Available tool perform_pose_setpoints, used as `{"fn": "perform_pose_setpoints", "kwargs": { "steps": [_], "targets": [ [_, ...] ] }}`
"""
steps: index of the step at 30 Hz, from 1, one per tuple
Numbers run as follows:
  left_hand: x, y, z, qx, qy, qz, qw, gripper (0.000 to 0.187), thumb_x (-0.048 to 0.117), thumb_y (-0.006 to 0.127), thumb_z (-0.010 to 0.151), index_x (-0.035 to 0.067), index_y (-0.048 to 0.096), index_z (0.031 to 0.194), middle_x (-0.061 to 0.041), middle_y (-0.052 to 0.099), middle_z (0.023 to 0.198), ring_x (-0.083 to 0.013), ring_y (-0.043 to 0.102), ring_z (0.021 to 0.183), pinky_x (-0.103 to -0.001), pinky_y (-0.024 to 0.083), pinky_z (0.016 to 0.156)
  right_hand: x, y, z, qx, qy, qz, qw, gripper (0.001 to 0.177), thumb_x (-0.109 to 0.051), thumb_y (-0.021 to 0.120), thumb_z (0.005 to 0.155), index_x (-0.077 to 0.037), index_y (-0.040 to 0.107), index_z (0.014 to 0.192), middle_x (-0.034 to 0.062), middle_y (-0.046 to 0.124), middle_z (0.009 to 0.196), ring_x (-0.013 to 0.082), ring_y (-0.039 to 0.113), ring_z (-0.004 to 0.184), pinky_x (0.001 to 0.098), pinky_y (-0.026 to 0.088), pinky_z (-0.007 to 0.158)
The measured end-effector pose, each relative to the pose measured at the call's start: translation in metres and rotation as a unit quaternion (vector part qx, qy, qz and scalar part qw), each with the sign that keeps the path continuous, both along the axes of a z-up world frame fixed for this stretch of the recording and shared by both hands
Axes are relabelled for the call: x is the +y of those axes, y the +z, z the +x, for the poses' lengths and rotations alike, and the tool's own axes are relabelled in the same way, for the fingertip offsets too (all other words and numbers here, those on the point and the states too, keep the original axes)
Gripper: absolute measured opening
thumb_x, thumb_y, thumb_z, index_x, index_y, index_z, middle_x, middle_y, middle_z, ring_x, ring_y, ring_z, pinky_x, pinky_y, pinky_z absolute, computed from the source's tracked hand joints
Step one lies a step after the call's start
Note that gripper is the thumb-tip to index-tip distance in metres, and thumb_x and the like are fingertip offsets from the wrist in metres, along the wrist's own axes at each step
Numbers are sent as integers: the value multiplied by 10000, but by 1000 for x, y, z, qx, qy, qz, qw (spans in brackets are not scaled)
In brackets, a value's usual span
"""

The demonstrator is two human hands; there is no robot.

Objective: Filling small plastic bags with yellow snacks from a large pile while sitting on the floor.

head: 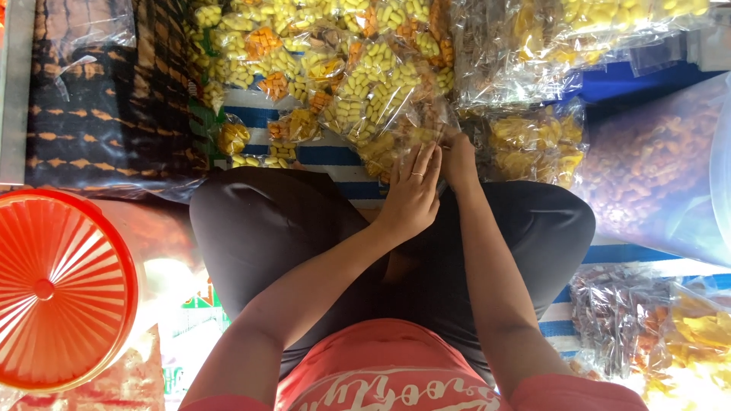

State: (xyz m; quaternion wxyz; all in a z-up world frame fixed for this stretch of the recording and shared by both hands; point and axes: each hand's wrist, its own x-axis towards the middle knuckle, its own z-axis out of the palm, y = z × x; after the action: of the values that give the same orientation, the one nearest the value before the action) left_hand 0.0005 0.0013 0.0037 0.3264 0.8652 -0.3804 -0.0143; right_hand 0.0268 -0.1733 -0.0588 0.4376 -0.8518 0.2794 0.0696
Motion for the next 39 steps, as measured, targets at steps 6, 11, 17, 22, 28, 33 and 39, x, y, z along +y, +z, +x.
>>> {"fn": "perform_pose_setpoints", "kwargs": {
  "steps": [6, 11, 17, 22, 28, 33, 39],
  "targets": [
    [1, 4, -1, 7, -6, 4, 1000, 823, 75, 657, 881, -3, 275, 1605, -213, 279, 1622, -443, 266, 1511, -661, 304, 1155, 63, 62, 16, -33, 1, -154, 987, 254, -121, 615, 1002, 28, 719, 1180, 225, 727, 1017, 356, 696, 1030, 386, 554, 865],
    [3, 10, -1, 6, -13, -1, 1000, 801, 68, 653, 878, 6, 300, 1595, -203, 306, 1597, -427, 284, 1498, -636, 323, 1152, 56, -36, 41, 100, -129, -211, 964, 318, -57, 406, 1125, 112, 672, 1166, 137, 713, 1129, 98, 671, 1090, 165, 477, 1001],
    [7, 12, 1, 31, -26, 18, 999, 776, 40, 621, 879, 21, 314, 1592, -166, 321, 1547, -392, 279, 1458, -615, 301, 1160, 27, -31, 70, -259, 119, 129, 950, 368, -216, 815, 947, -207, 737, 1307, 124, 720, 1027, 259, 731, 943, 363, 639, 628],
    [9, 17, 3, 35, -32, 17, 999, 764, 58, 647, 892, 27, 331, 1587, -155, 332, 1534, -367, 293, 1440, -606, 300, 1160, 25, -69, 76, -338, 92, 79, 933, 427, -105, 779, 964, -102, 677, 1379, 187, 753, 939, 297, 752, 874, 368, 631, 564],
    [10, 29, 8, 48, -42, 21, 998, 719, 39, 591, 915, 17, 335, 1586, -177, 384, 1502, -365, 350, 1384, -597, 296, 1158, 49, -19, 89, -393, 15, 93, 915, 305, 10, 717, 967, -96, 709, 1253, 172, 765, 1057, 315, 755, 978, 420, 648, 725],
    [11, 25, 7, 44, -42, 15, 998, 709, 59, 604, 912, 29, 359, 1577, -178, 385, 1507, -374, 360, 1387, -597, 310, 1148, 61, -4, 99, -382, 33, 38, 923, 429, 10, 654, 1024, -102, 575, 1431, 209, 674, 1226, 300, 741, 997, 460, 634, 809],
    [10, 22, 10, 17, -52, 23, 998, 644, 98, 577, 958, 21, 362, 1560, -157, 404, 1573, -344, 373, 1468, -590, 357, 1157, 49, -30, 113, -365, 92, -39, 926, 570, -45, 603, 1089, -116, 354, 1596, 79, 509, 1086, 7, 427, 473, 163, 389, 404]
  ]
}}
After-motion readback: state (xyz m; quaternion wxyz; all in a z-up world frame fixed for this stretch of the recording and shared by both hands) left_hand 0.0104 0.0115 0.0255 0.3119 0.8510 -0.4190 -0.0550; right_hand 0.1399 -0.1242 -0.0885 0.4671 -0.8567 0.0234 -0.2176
